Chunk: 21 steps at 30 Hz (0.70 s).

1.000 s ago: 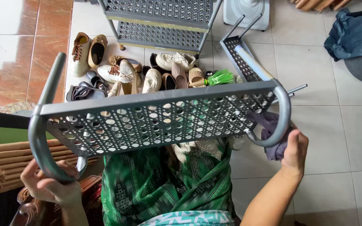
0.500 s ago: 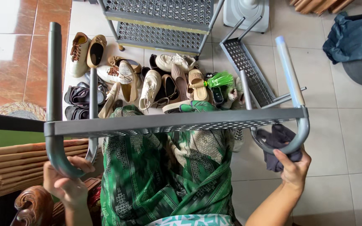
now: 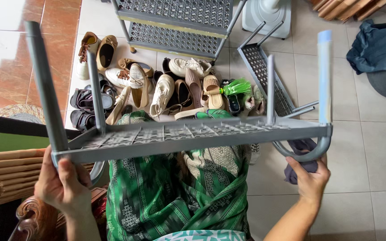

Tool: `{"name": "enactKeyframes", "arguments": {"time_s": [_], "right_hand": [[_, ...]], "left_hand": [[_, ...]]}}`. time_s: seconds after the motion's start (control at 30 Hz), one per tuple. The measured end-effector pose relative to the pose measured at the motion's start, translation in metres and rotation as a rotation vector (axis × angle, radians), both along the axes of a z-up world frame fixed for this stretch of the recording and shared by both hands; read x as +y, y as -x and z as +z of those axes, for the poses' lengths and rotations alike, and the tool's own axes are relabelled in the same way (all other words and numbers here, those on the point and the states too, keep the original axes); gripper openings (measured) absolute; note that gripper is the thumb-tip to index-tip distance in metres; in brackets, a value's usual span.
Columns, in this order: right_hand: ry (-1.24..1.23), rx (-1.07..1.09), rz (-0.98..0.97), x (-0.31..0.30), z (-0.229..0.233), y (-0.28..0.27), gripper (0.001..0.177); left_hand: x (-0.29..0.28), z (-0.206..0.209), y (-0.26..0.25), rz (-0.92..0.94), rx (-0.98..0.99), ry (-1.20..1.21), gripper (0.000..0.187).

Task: The person cleans a metal shoe rack by first brushing it with a green brush and then wiping it with a purple cloth. The person handles the rack by turning it over to clean both sides and the legs.

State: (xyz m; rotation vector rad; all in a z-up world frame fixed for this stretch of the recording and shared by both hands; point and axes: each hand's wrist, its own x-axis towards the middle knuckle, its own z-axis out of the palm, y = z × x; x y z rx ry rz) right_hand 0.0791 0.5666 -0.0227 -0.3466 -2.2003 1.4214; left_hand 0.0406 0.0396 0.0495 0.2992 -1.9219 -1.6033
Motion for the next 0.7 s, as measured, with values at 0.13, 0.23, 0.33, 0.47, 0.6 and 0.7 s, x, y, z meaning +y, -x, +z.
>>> {"name": "enactKeyframes", "arguments": {"time_s": [0.13,0.23,0.33,0.47,0.6,0.7], "right_hand": [[0.168,-0.329,-0.117,0.011,-0.04,0.0,0.033],[-0.113,-0.515,0.044,0.022,-0.063,-0.001,0.034],[-0.237,-0.497,0.126,0.025,-0.068,-0.003,0.032],[-0.124,-0.895,0.132,0.014,-0.046,-0.005,0.038],[-0.051,-1.03,0.467,-0.007,0.005,-0.01,0.035],[-0.023,-0.543,0.563,-0.026,0.034,-0.001,0.032]], "left_hand": [[-0.011,-0.064,-0.001,-0.111,0.193,0.029,0.056],[-0.031,-0.103,-0.013,-0.055,-0.088,0.181,0.041],[-0.027,-0.131,-0.037,-0.055,-0.337,0.129,0.025],[-0.021,-0.133,-0.052,-0.125,-0.311,0.082,0.047],[-0.022,-0.121,-0.046,-0.269,-0.128,-0.116,0.077],[-0.027,-0.12,-0.041,-0.283,-0.149,-0.113,0.073]]}}
